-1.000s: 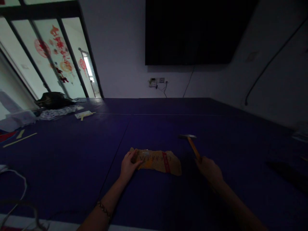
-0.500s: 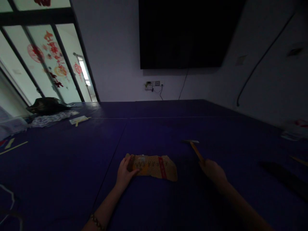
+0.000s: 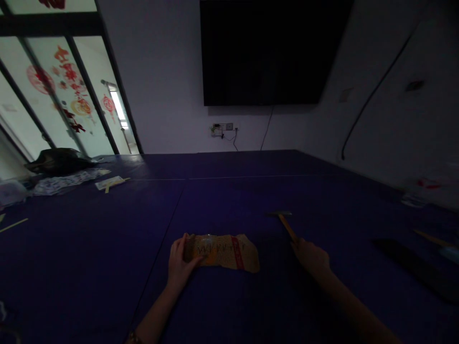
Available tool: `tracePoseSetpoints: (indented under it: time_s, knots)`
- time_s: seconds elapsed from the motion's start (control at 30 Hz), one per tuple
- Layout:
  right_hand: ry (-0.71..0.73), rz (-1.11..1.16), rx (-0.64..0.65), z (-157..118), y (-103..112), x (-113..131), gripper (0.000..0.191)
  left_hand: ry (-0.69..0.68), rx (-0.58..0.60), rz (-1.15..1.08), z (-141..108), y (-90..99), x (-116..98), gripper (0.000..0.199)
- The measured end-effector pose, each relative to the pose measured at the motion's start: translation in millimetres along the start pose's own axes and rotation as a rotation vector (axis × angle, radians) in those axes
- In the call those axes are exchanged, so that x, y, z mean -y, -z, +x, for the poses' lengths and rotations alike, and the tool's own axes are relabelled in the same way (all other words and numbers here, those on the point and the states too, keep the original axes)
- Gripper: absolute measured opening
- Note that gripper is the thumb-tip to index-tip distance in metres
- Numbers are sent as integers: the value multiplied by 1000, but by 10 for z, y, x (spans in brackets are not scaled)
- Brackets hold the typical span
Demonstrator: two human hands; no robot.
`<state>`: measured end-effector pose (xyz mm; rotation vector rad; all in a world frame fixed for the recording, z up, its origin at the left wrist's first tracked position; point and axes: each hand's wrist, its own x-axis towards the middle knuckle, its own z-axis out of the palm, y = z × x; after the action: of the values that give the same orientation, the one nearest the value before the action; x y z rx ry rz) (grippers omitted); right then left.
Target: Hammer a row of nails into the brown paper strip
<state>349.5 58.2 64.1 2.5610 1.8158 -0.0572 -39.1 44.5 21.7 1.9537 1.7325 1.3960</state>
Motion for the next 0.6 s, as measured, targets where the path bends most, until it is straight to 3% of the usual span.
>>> tracePoseSetpoints:
  time_s: [0.13, 0.3, 0.47, 0.6]
  knots:
    - [-6, -10, -6, 25, -70, -48, 39, -143, -122, 155, -35, 52, -101, 68]
    - [-25, -12, 3, 54, -151, -95, 40, -555, -259, 276, -178, 52, -286, 39]
    - [-27, 9, 3, 112, -183, -87, 41, -889, -63, 199, -382, -63, -491, 12]
    - [-24, 36, 22, 159, -171, -90, 42, -1000, 132, 160, -433, -138, -561, 9]
